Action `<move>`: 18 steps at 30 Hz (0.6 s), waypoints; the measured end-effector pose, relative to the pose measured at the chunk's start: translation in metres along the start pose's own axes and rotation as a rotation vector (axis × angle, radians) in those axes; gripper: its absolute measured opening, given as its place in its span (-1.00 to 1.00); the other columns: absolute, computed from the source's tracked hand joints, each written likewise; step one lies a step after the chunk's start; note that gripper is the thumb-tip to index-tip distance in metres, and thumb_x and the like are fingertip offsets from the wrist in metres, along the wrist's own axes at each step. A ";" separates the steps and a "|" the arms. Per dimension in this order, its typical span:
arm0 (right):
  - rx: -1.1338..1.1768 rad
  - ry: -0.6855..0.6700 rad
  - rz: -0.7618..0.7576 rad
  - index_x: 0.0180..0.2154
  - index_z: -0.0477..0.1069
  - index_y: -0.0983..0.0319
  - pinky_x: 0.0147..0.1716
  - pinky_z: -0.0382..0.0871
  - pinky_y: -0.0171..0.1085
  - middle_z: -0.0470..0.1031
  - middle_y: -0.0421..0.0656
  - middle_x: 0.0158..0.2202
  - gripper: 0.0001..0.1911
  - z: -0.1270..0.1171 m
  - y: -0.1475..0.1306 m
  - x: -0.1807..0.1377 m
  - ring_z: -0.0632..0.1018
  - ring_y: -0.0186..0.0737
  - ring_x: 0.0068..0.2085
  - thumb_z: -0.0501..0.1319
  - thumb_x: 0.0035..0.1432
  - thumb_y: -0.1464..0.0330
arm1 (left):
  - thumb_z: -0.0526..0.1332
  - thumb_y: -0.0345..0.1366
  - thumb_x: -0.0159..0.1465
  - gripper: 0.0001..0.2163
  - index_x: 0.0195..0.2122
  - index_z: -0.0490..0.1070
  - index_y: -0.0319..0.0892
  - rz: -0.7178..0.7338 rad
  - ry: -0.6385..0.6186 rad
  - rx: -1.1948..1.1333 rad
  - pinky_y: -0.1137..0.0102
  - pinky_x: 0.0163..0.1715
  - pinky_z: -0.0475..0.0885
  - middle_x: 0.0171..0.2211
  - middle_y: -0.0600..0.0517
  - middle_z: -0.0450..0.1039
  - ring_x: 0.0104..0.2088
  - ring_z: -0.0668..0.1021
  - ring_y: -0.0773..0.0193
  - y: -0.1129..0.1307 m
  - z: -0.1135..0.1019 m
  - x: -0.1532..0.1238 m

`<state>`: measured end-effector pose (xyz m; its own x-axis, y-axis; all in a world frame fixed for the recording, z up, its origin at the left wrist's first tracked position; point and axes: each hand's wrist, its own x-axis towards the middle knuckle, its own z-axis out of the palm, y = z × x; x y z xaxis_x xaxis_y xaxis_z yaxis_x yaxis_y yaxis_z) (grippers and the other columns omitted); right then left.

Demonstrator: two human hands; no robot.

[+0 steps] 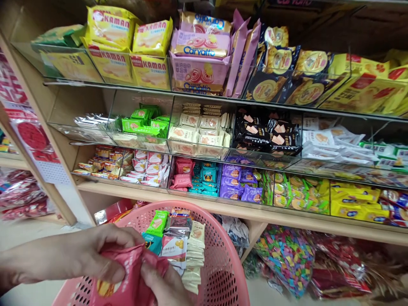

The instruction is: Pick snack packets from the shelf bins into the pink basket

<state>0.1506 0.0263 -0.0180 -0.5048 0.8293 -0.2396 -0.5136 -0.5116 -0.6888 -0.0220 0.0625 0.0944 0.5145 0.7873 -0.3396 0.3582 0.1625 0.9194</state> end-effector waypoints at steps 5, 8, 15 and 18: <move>0.126 0.114 -0.007 -0.11 0.44 0.24 -0.55 0.34 -0.37 0.58 -0.13 -0.36 -0.48 -0.004 -0.011 -0.004 0.50 -0.34 -0.51 0.36 -0.10 0.12 | 0.34 -0.17 0.06 -0.72 -0.18 0.52 -0.06 -0.029 0.085 0.009 0.45 -0.22 0.37 -0.26 0.09 0.50 -0.17 0.48 0.19 0.006 -0.003 0.003; 0.157 0.156 -0.022 -0.19 0.46 0.25 -0.52 0.38 -0.34 0.57 -0.14 -0.37 -0.54 -0.011 -0.014 -0.003 0.51 -0.31 -0.48 0.40 -0.14 0.16 | 0.29 -0.23 0.14 -0.71 -0.09 0.47 -0.03 -0.007 0.174 -0.234 0.34 -0.06 0.37 -0.16 0.07 0.52 -0.11 0.51 0.17 -0.008 -0.006 0.002; 0.144 0.195 -0.054 -0.22 0.44 0.23 -0.52 0.35 -0.35 0.56 -0.17 -0.41 -0.53 -0.009 -0.018 -0.002 0.50 -0.31 -0.46 0.42 -0.18 0.16 | 0.23 -0.31 0.20 -0.57 0.11 0.28 -0.03 0.018 0.206 -0.469 0.38 -0.33 0.49 -0.16 0.00 0.52 -0.29 0.55 0.23 -0.031 0.009 0.002; 0.139 0.211 -0.054 -0.20 0.44 0.22 -0.51 0.35 -0.34 0.56 -0.16 -0.42 -0.51 -0.005 -0.017 -0.003 0.52 -0.27 -0.44 0.41 -0.18 0.13 | 0.24 -0.30 0.19 -0.59 0.08 0.27 -0.03 0.050 0.208 -0.367 0.36 -0.26 0.50 -0.06 -0.01 0.46 -0.19 0.54 0.19 -0.023 0.022 0.003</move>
<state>0.1644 0.0338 -0.0085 -0.3261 0.8772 -0.3523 -0.6333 -0.4794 -0.6075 -0.0120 0.0480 0.0679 0.3424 0.8969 -0.2799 0.0164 0.2921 0.9562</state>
